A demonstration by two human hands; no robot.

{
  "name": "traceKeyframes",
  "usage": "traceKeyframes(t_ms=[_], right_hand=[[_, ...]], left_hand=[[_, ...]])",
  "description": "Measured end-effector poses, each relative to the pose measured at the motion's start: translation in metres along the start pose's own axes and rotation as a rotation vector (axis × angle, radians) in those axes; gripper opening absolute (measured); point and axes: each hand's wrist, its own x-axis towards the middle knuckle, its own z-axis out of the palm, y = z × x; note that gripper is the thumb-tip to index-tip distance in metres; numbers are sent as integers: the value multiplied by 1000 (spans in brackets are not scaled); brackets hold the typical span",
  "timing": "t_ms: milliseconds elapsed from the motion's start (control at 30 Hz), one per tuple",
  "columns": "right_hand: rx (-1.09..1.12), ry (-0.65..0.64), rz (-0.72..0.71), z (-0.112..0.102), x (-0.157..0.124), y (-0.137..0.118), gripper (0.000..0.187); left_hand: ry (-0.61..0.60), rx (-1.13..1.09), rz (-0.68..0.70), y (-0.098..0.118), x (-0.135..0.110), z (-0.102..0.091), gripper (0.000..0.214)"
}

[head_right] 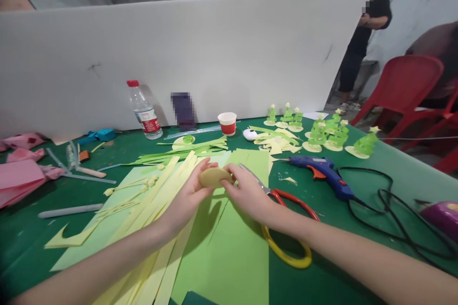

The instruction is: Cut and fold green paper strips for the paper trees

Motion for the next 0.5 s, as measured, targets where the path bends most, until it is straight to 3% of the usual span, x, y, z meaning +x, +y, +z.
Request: traceKeyframes(t_ms=[233, 500], right_hand=[[-209, -42, 13, 5, -11, 8, 21], [-311, -29, -13, 5, -15, -1, 16]], left_hand=[[-89, -2, -53, -11, 1, 5, 64], [-112, 13, -6, -10, -8, 8, 50]])
